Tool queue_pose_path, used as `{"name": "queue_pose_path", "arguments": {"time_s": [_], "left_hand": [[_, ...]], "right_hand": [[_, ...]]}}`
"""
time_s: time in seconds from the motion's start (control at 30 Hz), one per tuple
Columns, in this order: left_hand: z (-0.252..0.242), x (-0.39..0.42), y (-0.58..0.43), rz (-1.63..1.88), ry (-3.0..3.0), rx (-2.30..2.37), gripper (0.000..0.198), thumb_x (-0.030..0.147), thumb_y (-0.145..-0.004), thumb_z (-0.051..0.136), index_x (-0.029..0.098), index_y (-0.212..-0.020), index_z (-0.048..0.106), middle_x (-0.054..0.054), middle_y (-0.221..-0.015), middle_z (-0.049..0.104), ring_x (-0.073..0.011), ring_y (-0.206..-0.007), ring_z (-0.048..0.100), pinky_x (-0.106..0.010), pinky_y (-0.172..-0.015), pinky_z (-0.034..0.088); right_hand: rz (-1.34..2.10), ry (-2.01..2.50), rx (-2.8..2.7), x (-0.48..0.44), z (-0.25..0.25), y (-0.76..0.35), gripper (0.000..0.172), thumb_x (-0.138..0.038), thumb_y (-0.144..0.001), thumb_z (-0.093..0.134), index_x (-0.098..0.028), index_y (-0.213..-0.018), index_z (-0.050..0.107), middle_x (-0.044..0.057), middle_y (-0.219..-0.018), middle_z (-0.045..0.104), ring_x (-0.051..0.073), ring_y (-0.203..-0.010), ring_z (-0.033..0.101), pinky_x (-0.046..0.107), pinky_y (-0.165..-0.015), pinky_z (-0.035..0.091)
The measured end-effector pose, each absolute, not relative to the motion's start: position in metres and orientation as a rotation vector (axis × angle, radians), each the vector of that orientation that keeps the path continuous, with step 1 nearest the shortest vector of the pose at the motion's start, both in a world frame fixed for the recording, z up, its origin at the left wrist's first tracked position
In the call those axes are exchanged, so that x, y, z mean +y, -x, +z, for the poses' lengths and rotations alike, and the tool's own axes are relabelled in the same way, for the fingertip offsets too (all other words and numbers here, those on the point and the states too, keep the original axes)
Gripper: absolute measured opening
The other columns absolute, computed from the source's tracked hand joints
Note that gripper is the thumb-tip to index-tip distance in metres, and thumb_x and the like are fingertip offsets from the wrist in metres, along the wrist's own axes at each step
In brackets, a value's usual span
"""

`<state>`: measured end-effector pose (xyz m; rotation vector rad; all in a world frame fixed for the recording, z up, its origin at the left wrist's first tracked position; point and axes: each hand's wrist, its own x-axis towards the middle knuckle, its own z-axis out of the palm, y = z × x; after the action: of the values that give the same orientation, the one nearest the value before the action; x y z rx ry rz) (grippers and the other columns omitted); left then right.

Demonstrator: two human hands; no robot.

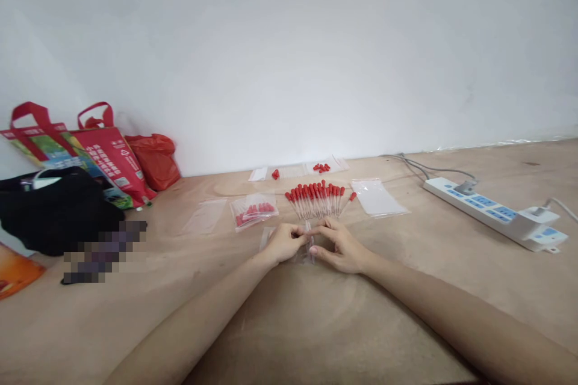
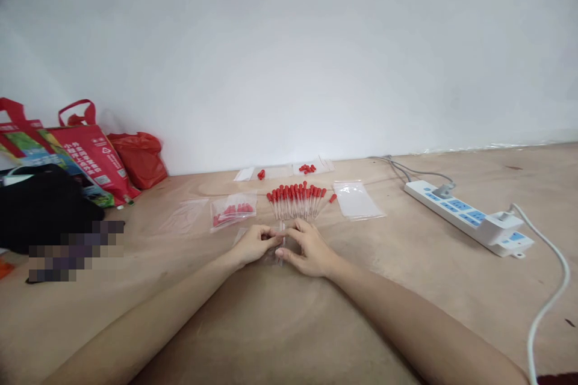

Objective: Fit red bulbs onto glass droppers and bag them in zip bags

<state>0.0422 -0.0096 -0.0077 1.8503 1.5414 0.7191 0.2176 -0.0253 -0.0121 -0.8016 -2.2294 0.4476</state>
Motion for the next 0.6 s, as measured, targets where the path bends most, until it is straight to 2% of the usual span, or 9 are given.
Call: {"name": "queue_pose_path", "arguments": {"time_s": [0.1,0.33,0.6], "left_hand": [[-0.008,-0.01,-0.042,0.714,-1.868,1.521,0.025,0.039,-0.062,0.06,0.015,-0.065,0.067,0.001,-0.058,0.062,-0.0134,-0.056,0.053,-0.02,-0.05,0.036],[-0.007,-0.011,-0.042,0.692,-1.906,1.503,0.021,0.034,-0.065,0.057,0.015,-0.064,0.067,0.001,-0.057,0.062,-0.0132,-0.056,0.053,-0.021,-0.054,0.039],[-0.004,-0.013,-0.044,0.66,-1.938,1.531,0.023,0.034,-0.066,0.054,0.015,-0.064,0.067,0.001,-0.056,0.061,-0.0132,-0.056,0.052,-0.021,-0.055,0.038]], "right_hand": [[0.345,0.786,-2.32,-0.026,-0.011,-0.219,0.03,-0.044,-0.077,0.049,-0.02,-0.095,0.056,0.007,-0.098,0.05,0.019,-0.092,0.046,0.036,-0.079,0.035],[0.125,0.757,-2.437,-0.029,-0.005,-0.221,0.033,-0.049,-0.077,0.046,-0.019,-0.084,0.057,0.007,-0.1,0.05,0.019,-0.09,0.045,0.038,-0.082,0.03],[0.083,0.589,-2.627,-0.034,0.0,-0.217,0.037,-0.054,-0.076,0.044,-0.019,-0.087,0.055,0.005,-0.09,0.054,0.018,-0.086,0.045,0.037,-0.081,0.027]]}}
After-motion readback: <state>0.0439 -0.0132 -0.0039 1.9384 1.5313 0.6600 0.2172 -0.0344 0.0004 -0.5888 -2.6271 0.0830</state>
